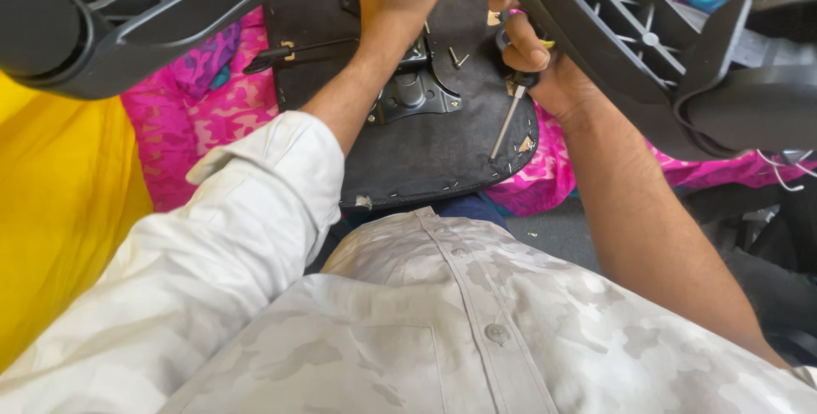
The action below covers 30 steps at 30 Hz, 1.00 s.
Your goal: The person uses a screwdriver to tighten screws into the underside of an office chair base, securing the central column and mounting plate. They reposition the chair base and continue fastening multiple screws to complete the assembly.
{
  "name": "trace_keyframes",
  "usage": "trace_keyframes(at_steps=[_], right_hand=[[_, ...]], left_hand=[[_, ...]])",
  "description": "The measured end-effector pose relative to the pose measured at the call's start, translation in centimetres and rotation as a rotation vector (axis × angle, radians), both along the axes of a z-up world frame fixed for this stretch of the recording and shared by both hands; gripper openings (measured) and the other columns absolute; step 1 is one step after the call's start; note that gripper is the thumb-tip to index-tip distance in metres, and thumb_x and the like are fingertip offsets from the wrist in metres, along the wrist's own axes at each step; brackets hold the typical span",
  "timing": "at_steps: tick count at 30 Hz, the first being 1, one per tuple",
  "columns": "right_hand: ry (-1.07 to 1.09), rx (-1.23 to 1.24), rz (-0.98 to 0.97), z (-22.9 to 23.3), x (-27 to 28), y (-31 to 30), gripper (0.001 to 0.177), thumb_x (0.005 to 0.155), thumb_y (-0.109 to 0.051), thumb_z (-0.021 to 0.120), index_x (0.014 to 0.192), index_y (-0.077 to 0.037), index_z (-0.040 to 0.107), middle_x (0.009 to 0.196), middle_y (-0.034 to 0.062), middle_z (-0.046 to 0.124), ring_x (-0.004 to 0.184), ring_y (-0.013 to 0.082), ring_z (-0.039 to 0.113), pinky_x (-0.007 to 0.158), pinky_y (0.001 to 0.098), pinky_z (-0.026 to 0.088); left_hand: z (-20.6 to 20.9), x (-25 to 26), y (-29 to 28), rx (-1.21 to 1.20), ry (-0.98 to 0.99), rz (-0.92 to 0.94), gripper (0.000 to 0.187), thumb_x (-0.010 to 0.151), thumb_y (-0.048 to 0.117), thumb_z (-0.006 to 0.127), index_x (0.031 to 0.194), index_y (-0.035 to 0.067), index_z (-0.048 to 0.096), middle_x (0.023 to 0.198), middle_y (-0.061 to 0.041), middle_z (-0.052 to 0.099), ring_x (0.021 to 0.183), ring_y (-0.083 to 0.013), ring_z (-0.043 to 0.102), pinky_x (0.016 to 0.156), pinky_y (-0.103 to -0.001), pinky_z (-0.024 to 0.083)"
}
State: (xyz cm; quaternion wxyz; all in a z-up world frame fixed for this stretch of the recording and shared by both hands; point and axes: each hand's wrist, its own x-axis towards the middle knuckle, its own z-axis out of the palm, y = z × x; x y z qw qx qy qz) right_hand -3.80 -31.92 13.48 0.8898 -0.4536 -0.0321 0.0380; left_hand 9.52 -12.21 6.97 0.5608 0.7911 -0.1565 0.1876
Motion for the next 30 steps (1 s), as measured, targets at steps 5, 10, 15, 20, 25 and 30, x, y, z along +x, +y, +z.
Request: trace_keyframes(at_steps=[5, 10, 15, 20, 25, 30], right_hand=[[-0.163, 0.073, 0.198, 0.6, 0.2, -0.7, 0.036, 0.115, -0.019, 0.059, 0.128, 0.014, 0.059, 0.076, 0.0035, 0.058, 0.057, 0.0021, 0.044, 0.05, 0.014, 0.034], [-0.136, 0.182, 0.235, -0.7, 0.6, -1.9, 0.042, 0.109, -0.019, 0.062, 0.132, 0.016, 0.058, 0.078, 0.0056, 0.058, 0.058, 0.0032, 0.046, 0.051, 0.015, 0.036], [-0.058, 0.341, 0.218, -3.1, 0.9, -3.8, 0.036, 0.109, -0.02, 0.062, 0.126, 0.012, 0.058, 0.08, 0.0047, 0.059, 0.063, 0.0049, 0.05, 0.058, 0.018, 0.041], [0.086, 0.226, 0.026, -5.4, -1.6, -7.3, 0.038, 0.108, -0.025, 0.063, 0.124, 0.01, 0.06, 0.083, 0.0038, 0.062, 0.067, 0.0054, 0.053, 0.061, 0.0194, 0.044], [0.199, 0.0, -0.065, -4.6, -1.8, -7.7, 0.04, 0.107, -0.03, 0.063, 0.121, 0.007, 0.062, 0.085, 0.003, 0.064, 0.07, 0.0059, 0.056, 0.064, 0.0207, 0.047], [0.156, -0.264, 0.001, 0.0, 0.9, -5.7, 0.042, 0.106, -0.035, 0.064, 0.118, 0.005, 0.064, 0.087, 0.0021, 0.066, 0.073, 0.0063, 0.059, 0.067, 0.022, 0.05]], left_hand=[[-1.3, 1.7, -2.6, -0.315, -0.084, 0.055, 0.04, 0.073, 0.026, 0.094, 0.092, 0.0, 0.071, 0.084, -0.006, 0.079, 0.078, -0.0175, 0.078, 0.072, -0.032, 0.061], [-1.5, 2.0, -3.6, -0.348, 0.026, 0.11, 0.02, 0.075, 0.014, 0.085, 0.075, 0.001, 0.07, 0.064, -0.003, 0.074, 0.058, -0.0123, 0.07, 0.058, -0.028, 0.054], [-0.6, 1.4, -3.2, -0.446, 0.108, 0.004, 0.015, 0.071, 0.01, 0.081, 0.077, 0.003, 0.068, 0.067, 0.0, 0.071, 0.059, -0.0108, 0.068, 0.056, -0.028, 0.053], [-0.8, 1.1, -3.6, -0.473, 0.033, -0.066, 0.018, 0.074, 0.009, 0.085, 0.082, 0.003, 0.071, 0.078, 0.002, 0.073, 0.072, -0.0084, 0.069, 0.068, -0.028, 0.055], [-1.8, 2.1, -3.7, -0.407, -0.003, -0.005, 0.011, 0.084, 0.008, 0.078, 0.086, 0.002, 0.07, 0.08, 0.002, 0.072, 0.074, -0.0077, 0.067, 0.068, -0.027, 0.053], [-1.9, 1.7, -3.8, -0.427, 0.011, -0.082, 0.015, 0.099, 0.014, 0.073, 0.092, 0.002, 0.069, 0.083, 0.004, 0.068, 0.078, -0.0065, 0.064, 0.071, -0.026, 0.052]])
